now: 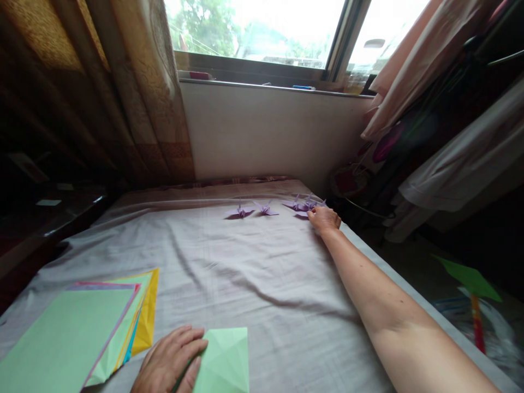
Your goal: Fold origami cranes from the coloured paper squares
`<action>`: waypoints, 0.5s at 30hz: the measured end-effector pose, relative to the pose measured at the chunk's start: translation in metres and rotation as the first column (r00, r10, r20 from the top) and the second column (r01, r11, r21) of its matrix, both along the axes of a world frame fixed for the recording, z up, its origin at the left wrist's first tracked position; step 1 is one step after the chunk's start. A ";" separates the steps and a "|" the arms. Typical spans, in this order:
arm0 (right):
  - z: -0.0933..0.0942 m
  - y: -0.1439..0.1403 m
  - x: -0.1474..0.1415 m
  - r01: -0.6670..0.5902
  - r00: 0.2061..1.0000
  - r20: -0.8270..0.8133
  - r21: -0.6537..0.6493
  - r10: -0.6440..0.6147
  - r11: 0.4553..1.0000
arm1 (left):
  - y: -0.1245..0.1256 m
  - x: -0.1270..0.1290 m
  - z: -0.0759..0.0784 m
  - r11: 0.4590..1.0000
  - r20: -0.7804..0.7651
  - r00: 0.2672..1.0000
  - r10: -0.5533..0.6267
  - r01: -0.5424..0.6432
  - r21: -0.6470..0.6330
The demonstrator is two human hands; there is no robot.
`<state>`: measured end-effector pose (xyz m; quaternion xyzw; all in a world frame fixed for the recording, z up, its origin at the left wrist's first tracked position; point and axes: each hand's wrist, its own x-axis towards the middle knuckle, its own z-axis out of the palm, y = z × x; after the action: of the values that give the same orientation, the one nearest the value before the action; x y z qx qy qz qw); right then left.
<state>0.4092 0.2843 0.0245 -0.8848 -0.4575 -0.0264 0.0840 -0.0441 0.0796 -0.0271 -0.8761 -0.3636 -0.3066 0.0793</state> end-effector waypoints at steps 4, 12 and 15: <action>-0.005 -0.005 0.001 0.005 1.000 -0.027 0.020 -0.004 1.000 | -0.002 0.003 0.002 1.000 0.004 1.000 0.011 -0.011 -0.012; -0.015 -0.008 -0.007 -0.029 0.998 -0.051 0.115 0.035 0.993 | -0.001 0.003 0.002 1.000 0.009 1.000 0.008 -0.008 0.000; -0.018 -0.007 -0.009 -0.026 0.997 -0.063 0.145 0.036 0.989 | 0.000 0.003 0.002 1.000 0.005 1.000 -0.005 0.005 0.021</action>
<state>0.4000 0.2772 0.0061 -0.8695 -0.4652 -0.0291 0.1632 -0.0415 0.0791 -0.0248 -0.8753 -0.3583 -0.3128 0.0869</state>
